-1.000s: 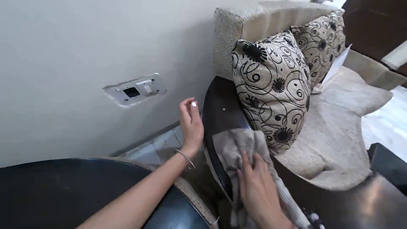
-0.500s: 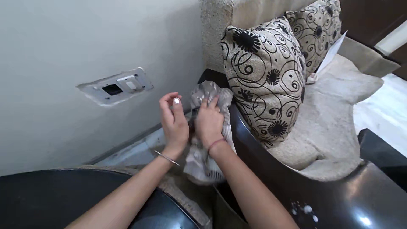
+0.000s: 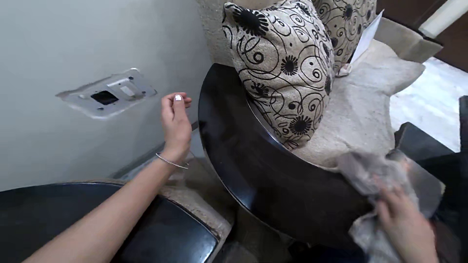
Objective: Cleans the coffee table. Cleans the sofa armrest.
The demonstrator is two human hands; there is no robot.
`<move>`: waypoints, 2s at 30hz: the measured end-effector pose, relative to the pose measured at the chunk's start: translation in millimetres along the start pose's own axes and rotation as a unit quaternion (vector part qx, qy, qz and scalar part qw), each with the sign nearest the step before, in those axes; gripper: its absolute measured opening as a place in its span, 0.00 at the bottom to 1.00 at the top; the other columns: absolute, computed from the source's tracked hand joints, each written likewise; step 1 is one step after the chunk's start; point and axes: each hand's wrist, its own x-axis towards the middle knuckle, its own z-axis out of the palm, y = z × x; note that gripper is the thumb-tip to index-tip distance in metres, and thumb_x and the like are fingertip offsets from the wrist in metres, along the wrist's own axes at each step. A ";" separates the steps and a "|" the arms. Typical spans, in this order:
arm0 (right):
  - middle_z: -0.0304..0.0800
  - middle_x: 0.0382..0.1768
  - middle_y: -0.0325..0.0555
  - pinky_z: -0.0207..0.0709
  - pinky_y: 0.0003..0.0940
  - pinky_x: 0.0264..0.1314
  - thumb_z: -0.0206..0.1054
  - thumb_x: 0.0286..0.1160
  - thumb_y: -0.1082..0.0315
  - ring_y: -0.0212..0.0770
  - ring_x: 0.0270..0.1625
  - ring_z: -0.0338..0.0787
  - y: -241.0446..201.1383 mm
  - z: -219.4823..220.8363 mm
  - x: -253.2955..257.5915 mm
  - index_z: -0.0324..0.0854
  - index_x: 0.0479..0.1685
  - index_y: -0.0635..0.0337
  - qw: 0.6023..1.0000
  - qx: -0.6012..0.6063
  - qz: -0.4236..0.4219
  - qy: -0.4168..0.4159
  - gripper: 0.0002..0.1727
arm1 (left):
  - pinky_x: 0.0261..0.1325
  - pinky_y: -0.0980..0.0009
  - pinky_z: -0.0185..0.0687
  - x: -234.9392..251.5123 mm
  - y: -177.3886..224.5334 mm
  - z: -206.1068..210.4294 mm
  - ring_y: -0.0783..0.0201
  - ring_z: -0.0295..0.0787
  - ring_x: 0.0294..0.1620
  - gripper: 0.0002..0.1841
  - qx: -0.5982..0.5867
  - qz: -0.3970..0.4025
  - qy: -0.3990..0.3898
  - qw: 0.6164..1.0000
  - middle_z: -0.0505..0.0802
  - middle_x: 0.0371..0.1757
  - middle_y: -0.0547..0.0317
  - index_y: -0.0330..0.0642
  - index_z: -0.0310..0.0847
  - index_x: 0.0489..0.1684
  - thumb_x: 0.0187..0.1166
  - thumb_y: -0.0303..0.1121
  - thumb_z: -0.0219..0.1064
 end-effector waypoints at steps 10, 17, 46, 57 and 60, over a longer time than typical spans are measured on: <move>0.76 0.72 0.80 0.66 0.87 0.54 0.53 0.85 0.73 0.86 0.64 0.80 43.8 -12.7 51.5 0.74 0.82 0.59 0.986 -0.007 0.162 0.031 0.26 | 0.71 0.62 0.69 -1.6 2.1 -0.2 0.63 0.76 0.69 0.26 -0.011 -0.012 -0.028 0.999 0.79 0.71 0.45 0.31 0.63 0.78 0.96 0.43 0.35; 0.88 0.65 0.68 0.89 0.49 0.35 0.71 0.65 0.71 0.58 0.41 0.97 -169.9 33.9 -48.4 0.87 0.67 0.62 0.993 -0.014 0.070 0.094 0.25 | 0.64 0.72 0.72 4.6 -9.0 1.2 0.74 0.78 0.60 0.26 -0.026 -0.013 -0.030 0.999 0.82 0.64 0.55 0.34 0.65 0.77 0.96 0.45 0.39; 0.80 0.74 0.65 0.71 0.78 0.59 0.54 0.83 0.75 0.74 0.68 0.84 60.1 -7.2 117.8 0.81 0.77 0.50 0.994 0.041 0.096 0.019 0.26 | 0.55 0.78 0.73 7.3 -12.4 2.3 0.78 0.78 0.54 0.25 -0.030 -0.006 -0.040 0.999 0.80 0.60 0.56 0.31 0.63 0.76 0.96 0.43 0.38; 0.90 0.69 0.46 0.85 0.40 0.35 0.72 0.65 0.74 0.47 0.39 0.95 -199.5 56.2 -41.3 0.92 0.63 0.45 0.960 0.165 -0.210 0.082 0.24 | 0.53 0.78 0.75 6.4 -7.5 2.1 0.78 0.79 0.50 0.23 -0.035 -0.036 -0.048 0.998 0.80 0.56 0.59 0.30 0.63 0.75 0.95 0.40 0.38; 0.86 0.74 0.42 0.83 0.41 0.38 0.69 0.69 0.74 0.46 0.40 0.93 -175.4 50.2 -55.6 0.87 0.71 0.41 0.935 0.169 -0.310 0.011 0.28 | 0.52 0.76 0.76 7.3 -5.9 -2.6 0.77 0.80 0.50 0.23 -0.024 -0.054 -0.066 0.996 0.80 0.56 0.60 0.32 0.62 0.76 0.95 0.41 0.37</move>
